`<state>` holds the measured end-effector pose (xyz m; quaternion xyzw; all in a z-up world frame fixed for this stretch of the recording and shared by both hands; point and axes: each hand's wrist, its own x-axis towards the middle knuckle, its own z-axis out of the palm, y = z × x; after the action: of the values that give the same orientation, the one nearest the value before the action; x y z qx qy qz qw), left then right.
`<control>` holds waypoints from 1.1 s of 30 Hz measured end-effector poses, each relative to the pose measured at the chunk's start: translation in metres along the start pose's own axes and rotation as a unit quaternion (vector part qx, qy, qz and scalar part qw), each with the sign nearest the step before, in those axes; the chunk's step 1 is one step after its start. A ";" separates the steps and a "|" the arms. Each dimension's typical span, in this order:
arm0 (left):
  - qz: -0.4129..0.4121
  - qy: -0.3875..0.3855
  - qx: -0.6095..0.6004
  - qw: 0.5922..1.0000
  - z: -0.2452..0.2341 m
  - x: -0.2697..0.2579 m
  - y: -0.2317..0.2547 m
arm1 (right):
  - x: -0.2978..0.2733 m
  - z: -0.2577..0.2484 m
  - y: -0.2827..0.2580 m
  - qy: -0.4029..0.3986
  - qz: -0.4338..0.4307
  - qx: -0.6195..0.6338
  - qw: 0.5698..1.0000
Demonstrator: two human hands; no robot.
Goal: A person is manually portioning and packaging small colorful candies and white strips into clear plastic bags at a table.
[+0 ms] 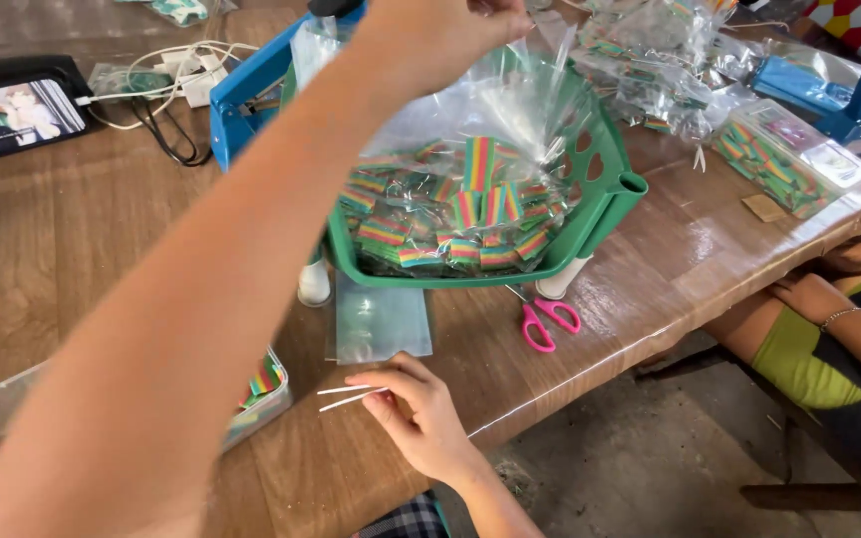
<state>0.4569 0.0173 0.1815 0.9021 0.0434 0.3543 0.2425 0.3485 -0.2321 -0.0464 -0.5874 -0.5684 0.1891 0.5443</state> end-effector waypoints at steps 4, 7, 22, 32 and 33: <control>-0.017 0.013 0.278 0.960 0.056 -0.035 0.004 | 0.000 0.000 0.001 0.003 -0.001 0.002 1.000; 0.113 -0.248 0.361 0.892 0.092 -0.080 0.011 | 0.003 0.000 0.001 -0.006 -0.009 -0.006 1.000; 0.273 0.038 0.192 0.942 0.014 -0.169 0.045 | -0.029 -0.003 0.063 0.479 -0.027 0.223 0.848; 0.076 -0.302 0.349 0.884 0.090 -0.301 -0.035 | -0.019 -0.011 0.051 0.387 -0.083 0.179 0.901; 0.103 -0.288 0.363 0.880 0.092 -0.302 -0.035 | -0.019 -0.011 0.050 0.379 -0.071 0.174 0.906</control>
<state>0.2956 -0.0653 -0.0798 0.9886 0.0037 0.0612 -0.1376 0.3754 -0.2411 -0.0927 -0.4684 -0.3175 0.0086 0.8245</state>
